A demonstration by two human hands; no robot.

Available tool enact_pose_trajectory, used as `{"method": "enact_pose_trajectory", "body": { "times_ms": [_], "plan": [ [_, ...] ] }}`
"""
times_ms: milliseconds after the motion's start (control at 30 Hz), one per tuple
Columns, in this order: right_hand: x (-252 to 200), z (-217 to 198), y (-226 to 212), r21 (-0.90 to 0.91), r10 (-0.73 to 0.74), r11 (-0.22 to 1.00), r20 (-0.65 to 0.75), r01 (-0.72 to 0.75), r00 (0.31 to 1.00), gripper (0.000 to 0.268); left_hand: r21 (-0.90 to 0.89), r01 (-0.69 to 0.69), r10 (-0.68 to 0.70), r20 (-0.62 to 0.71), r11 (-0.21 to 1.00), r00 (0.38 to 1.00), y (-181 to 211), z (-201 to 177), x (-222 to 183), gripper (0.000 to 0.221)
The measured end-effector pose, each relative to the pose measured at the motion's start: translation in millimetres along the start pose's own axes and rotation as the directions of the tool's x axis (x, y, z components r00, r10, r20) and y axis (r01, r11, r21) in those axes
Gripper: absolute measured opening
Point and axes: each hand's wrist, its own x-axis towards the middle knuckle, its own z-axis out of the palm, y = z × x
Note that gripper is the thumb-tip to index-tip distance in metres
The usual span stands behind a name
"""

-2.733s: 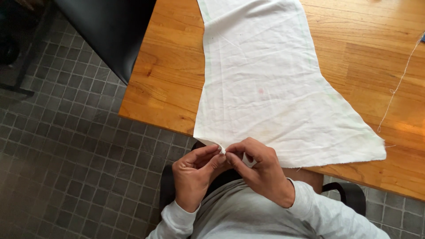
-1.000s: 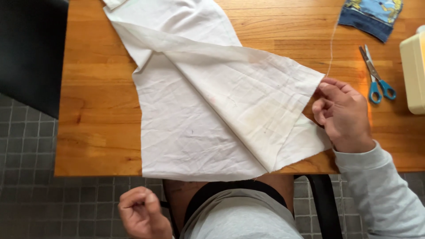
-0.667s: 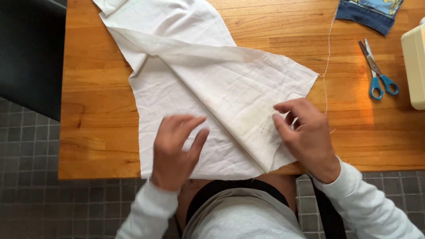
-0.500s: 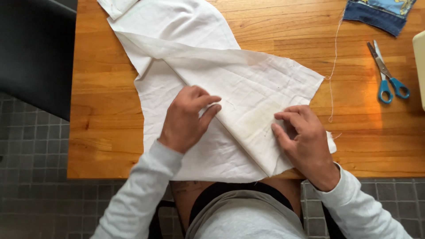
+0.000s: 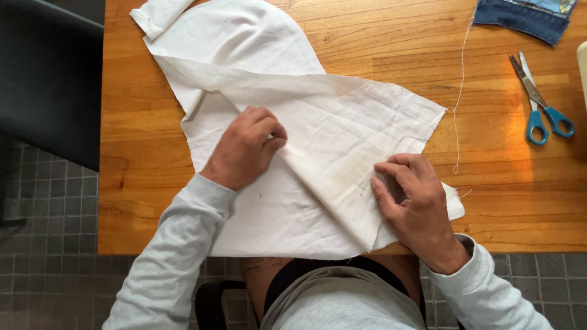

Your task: Cutting out a fabric pattern piece using scissors and then folding it

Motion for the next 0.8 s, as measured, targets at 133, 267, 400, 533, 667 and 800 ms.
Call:
{"method": "enact_pose_trajectory", "body": {
  "times_ms": [133, 267, 400, 533, 667, 800],
  "plan": [
    [1, 0, 2, 0.012, -0.029, 1.000, 0.000, 0.029, 1.000, 0.020, -0.114, 0.120, -0.126, -0.049, 0.986, 0.991, -12, -34, -28, 0.011],
    [0, 0, 1, 0.009, -0.035, 0.999, -0.011, 0.035, 0.999, 0.020, -0.341, 0.438, -0.469, -0.013, 0.832, 0.883, -9, -73, -60, 0.006],
    [0, 1, 1, 0.007, -0.036, 0.999, -0.009, 0.036, 0.999, 0.021, -0.513, 0.468, -0.593, -0.102, 0.719, 0.799, 4, -97, -82, 0.009],
    [1, 1, 4, -0.052, -0.043, 0.998, 0.014, 0.043, 0.999, 0.019, -0.595, 0.454, -0.717, -0.329, 0.663, 0.615, 0, -103, -106, 0.004],
    [6, -3, 0, -0.076, -0.020, 0.997, 0.069, 0.025, 0.997, 0.018, -0.846, 0.223, -0.796, -0.320, 0.484, 0.514, 29, -130, -114, 0.008],
    [10, -8, -6, -0.115, -0.059, 0.990, 0.172, 0.080, 0.983, 0.025, -0.948, 0.005, -0.739, -0.246, 0.319, 0.627, 48, -166, -145, 0.025]
  ]
}}
